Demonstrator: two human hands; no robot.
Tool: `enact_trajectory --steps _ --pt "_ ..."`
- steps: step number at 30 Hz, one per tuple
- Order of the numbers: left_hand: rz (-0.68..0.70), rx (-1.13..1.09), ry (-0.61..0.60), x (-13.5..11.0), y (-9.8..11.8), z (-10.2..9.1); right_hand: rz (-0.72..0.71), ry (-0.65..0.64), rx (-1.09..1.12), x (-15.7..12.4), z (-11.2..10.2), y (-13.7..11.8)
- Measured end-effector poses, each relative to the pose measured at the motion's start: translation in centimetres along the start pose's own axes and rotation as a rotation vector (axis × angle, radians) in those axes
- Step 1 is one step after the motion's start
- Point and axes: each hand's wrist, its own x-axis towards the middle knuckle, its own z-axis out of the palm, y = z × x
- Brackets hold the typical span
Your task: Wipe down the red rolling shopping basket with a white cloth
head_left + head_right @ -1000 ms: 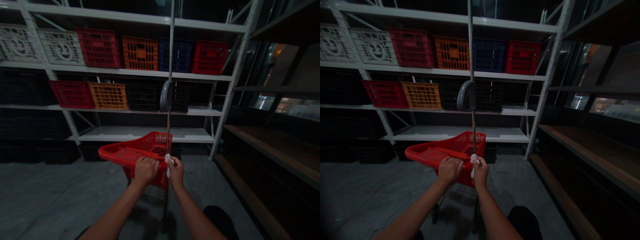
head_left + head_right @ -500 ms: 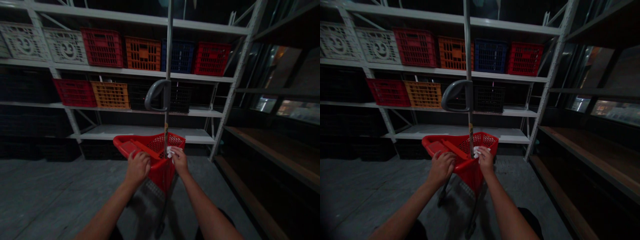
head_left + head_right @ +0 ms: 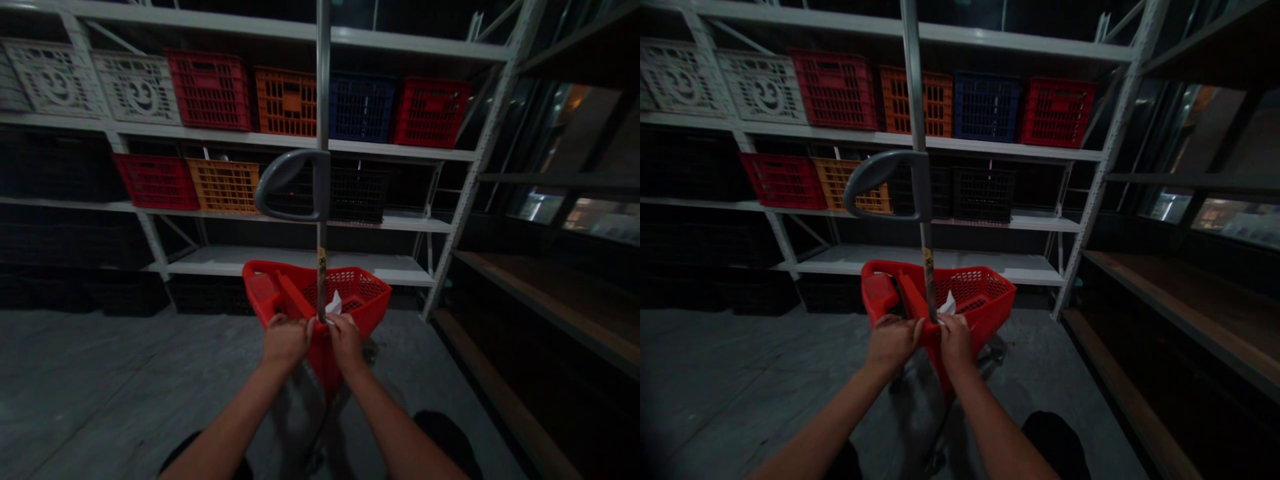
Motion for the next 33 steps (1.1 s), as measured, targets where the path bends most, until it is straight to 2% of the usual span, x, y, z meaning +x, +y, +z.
enact_trajectory --steps 4,7,10,12,15,18,20,22,26,28,30,33 --pt "0.058 -0.015 0.027 -0.4 -1.4 -0.1 0.135 0.000 0.096 0.0 -0.3 -1.3" --pt "0.088 -0.033 0.040 -0.5 -2.3 0.1 0.239 0.077 0.291 1.3 -0.3 -3.5" --pt "0.115 -0.044 0.033 -0.4 -3.0 0.3 0.112 0.194 0.416 2.9 0.6 -6.6" --pt "0.135 -0.051 0.022 -0.2 -3.3 0.4 -0.016 0.197 0.361 3.4 1.3 -7.8" --pt "0.168 -0.060 0.004 0.0 -4.1 0.6 -0.113 0.082 0.132 2.3 1.7 -7.2" --pt "0.189 -0.061 0.001 0.2 -5.0 0.8 -0.073 -0.032 -0.105 0.2 1.4 -5.2" --pt "0.200 -0.054 0.020 0.3 -5.5 1.1 -0.031 -0.043 -0.194 -0.2 0.9 -4.6" --pt "0.215 -0.056 0.043 0.4 -5.7 1.3 -0.035 -0.016 -0.195 0.9 0.5 -5.3" --pt "0.232 -0.100 0.082 0.6 -5.5 1.6 -0.120 0.090 -0.041 5.3 0.0 -8.5" --pt "0.233 -0.124 0.089 0.7 -5.6 1.6 -0.131 0.105 0.000 6.3 0.1 -9.3" --pt "0.226 -0.133 0.083 0.9 -5.8 1.6 -0.114 0.054 -0.020 5.7 0.5 -8.9" --pt "0.220 -0.136 0.060 1.2 -6.7 1.6 -0.065 -0.094 -0.111 3.0 1.3 -6.5"
